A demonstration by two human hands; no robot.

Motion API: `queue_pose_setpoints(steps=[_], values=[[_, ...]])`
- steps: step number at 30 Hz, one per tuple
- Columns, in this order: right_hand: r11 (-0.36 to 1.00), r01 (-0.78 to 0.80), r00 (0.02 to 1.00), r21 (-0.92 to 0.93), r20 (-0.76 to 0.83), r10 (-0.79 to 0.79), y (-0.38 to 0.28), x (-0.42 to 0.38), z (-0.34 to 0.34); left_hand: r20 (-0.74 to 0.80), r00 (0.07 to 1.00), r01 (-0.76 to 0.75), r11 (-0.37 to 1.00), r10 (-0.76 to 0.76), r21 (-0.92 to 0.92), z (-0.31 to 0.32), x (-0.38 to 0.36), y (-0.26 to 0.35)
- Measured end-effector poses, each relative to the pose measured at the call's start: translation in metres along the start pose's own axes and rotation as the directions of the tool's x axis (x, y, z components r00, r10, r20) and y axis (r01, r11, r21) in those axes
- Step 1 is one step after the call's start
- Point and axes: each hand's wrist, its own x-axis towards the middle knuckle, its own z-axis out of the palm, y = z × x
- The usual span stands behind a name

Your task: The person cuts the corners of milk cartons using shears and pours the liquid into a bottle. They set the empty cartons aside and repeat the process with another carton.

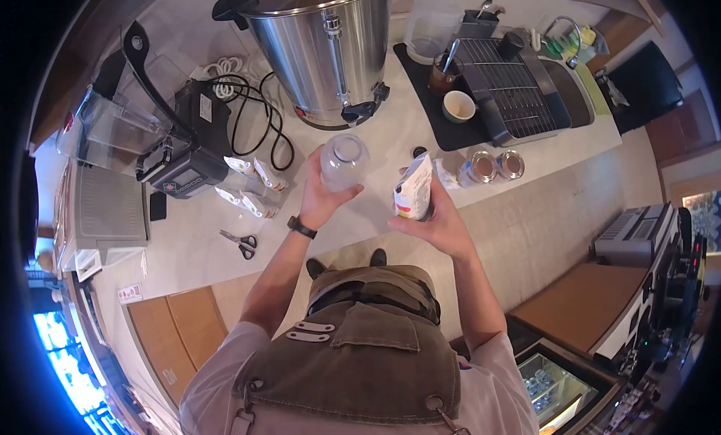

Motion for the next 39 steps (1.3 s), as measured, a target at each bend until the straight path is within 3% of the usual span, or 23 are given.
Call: queue_pose_setpoints(steps=[5, 7, 13, 16, 19, 25, 39], values=[[0.991, 0.027, 0.999, -0.134, -0.019, -0.03, -0.018, 0.016, -0.011, 0.018, 0.992, -0.122, 0.938, 0.123, 0.326, -0.022, -0.029, 0.056], [0.959, 0.104, 0.994, -0.265, 0.009, -0.106, -0.025, 0.024, -0.011, 0.019, 0.989, -0.142, 0.909, 0.146, 0.391, -0.03, -0.039, 0.068], [0.823, 0.064, 0.997, -0.565, 0.075, -0.026, -0.058, 0.039, -0.002, -0.007, 0.996, -0.077, 0.859, 0.093, 0.507, -0.054, -0.066, 0.099], [0.561, 0.182, 0.983, -0.808, 0.136, -0.123, -0.081, 0.044, 0.011, -0.029, 0.997, -0.047, 0.841, 0.074, 0.54, -0.069, -0.077, 0.111], [0.316, 0.341, 0.936, -0.886, 0.287, -0.204, -0.108, 0.05, 0.028, -0.036, 0.997, -0.032, 0.817, 0.065, 0.575, -0.086, -0.088, 0.124], [-0.043, 0.594, 0.792, -0.803, 0.593, -0.144, -0.152, 0.065, 0.07, -0.085, 0.995, 0.009, 0.78, 0.057, 0.626, -0.128, -0.11, 0.152], [-0.127, 0.768, 0.619, -0.627, 0.779, -0.101, -0.143, 0.09, 0.264, -0.243, 0.969, 0.121, 0.777, 0.043, 0.618, -0.29, -0.191, 0.145]])
